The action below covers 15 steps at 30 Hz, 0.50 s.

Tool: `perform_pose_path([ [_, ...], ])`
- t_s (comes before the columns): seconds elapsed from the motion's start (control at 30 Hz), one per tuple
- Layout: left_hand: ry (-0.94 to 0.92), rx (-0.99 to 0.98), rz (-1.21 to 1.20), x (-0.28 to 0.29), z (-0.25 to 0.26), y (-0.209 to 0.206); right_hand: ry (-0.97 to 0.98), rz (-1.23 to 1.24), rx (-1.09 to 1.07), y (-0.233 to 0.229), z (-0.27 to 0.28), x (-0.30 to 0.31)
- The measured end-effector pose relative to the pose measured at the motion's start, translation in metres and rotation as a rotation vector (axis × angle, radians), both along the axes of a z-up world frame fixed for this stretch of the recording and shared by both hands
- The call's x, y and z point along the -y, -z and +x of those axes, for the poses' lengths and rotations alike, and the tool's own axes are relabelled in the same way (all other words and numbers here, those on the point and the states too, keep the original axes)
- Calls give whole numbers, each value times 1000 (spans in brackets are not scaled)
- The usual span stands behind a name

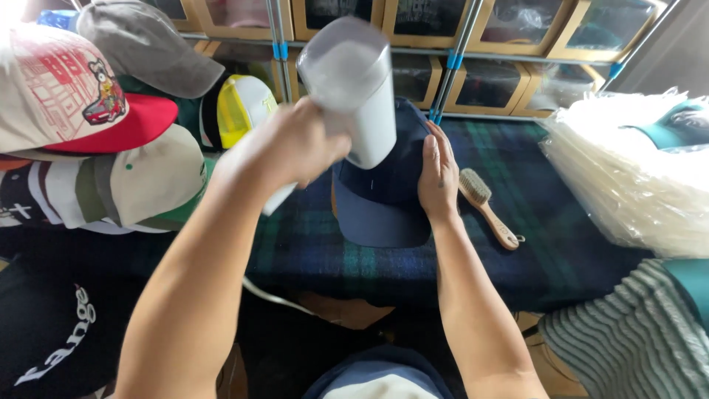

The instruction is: A person is cleaning and steaming a blue baseball cap using a wooden brush and a handheld steamer.

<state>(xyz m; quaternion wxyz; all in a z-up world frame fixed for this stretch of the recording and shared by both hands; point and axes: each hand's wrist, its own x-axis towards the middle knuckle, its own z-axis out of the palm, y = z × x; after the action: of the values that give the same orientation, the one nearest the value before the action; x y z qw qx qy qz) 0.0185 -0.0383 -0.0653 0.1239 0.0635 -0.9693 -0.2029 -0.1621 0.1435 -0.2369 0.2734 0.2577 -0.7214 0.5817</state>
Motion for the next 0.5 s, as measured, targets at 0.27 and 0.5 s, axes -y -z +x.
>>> perform_pose_path([
  [0.27,91,-837,-242,5,36,178,-27,-55,28,3,1,2],
  [0.5,-68,-575,-127,-31,14,87,-45,-4,26,-2,8,2],
])
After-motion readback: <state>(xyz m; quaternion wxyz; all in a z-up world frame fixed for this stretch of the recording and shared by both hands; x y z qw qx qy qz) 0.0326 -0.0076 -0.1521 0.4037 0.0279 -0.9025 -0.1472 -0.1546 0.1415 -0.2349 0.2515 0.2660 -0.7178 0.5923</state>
